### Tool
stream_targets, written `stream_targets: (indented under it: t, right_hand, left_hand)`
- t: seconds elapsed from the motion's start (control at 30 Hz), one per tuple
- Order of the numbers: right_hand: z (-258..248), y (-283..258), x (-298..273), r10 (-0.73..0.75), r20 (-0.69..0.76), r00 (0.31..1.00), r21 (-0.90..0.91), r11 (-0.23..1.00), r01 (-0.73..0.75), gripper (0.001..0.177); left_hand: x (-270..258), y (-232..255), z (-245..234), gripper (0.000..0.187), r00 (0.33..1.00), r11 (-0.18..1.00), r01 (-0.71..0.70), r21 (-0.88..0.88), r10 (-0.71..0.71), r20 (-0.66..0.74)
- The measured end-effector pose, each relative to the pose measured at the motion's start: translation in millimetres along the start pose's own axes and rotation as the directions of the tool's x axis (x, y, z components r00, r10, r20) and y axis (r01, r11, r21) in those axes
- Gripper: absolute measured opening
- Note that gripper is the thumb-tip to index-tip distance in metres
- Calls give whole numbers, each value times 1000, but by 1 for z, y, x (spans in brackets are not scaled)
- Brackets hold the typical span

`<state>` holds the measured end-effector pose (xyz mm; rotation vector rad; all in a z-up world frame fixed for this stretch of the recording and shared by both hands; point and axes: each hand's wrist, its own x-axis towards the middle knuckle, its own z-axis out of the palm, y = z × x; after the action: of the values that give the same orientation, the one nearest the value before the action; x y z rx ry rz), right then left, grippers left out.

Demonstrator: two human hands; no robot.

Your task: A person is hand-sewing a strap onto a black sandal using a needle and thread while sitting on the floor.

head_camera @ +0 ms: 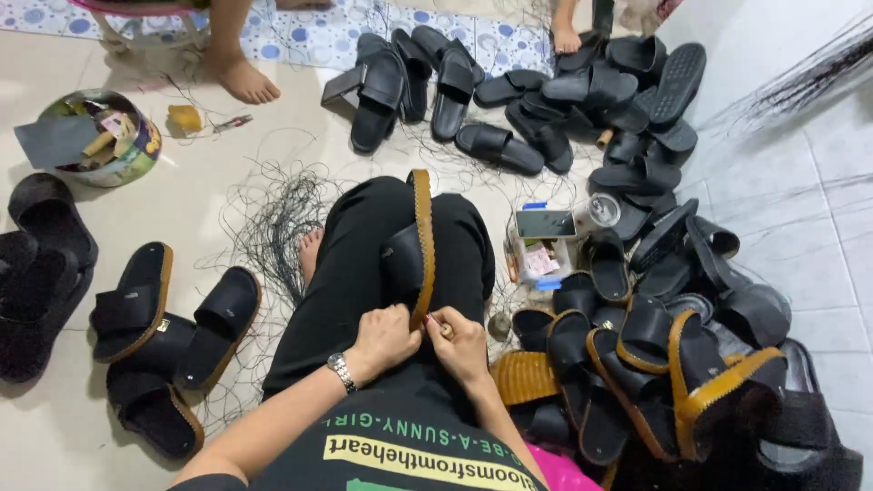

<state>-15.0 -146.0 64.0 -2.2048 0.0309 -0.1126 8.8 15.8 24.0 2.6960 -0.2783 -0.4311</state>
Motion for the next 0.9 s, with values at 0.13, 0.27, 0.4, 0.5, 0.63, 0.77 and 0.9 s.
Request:
stream_targets:
  t: [0.13, 0.27, 0.4, 0.5, 0.63, 0.77, 0.9]
  right_hand:
    - [9, -10, -2, 3, 61, 998, -48, 999, 0, 3]
    - [15, -14, 1, 34, 50, 998, -42, 999, -32, 2]
    - [16, -17, 3, -7, 54, 998, -67, 998, 11, 3]
    - [19, -15, -1, -4, 48, 999, -50, 999, 7, 6]
    - [15, -14, -2, -90, 79, 993, -56, 994, 95, 9]
    - [-19, 16, -3, -87, 132, 987, -18, 996, 90, 7]
    - [-139, 63, 25, -40, 25, 999, -330, 943, 46, 12]
  left_hand:
    - [0, -9, 1, 41, 998, 997, 62, -47, -62, 9]
    - [2, -14, 9, 48, 996, 993, 91, -79, -91, 10]
    - [4, -24, 25, 30, 984, 990, 86, -113, -102, -148]
    - [1, -26, 24, 30, 977, 989, 82, -124, -104, -186]
    - [-2, -39, 32, 28, 971, 995, 67, -74, -82, -223]
    - [-4, -23, 21, 33, 961, 998, 47, -47, -58, -272]
    - [-3, -26, 16, 43, 968, 995, 100, -17, -101, -231]
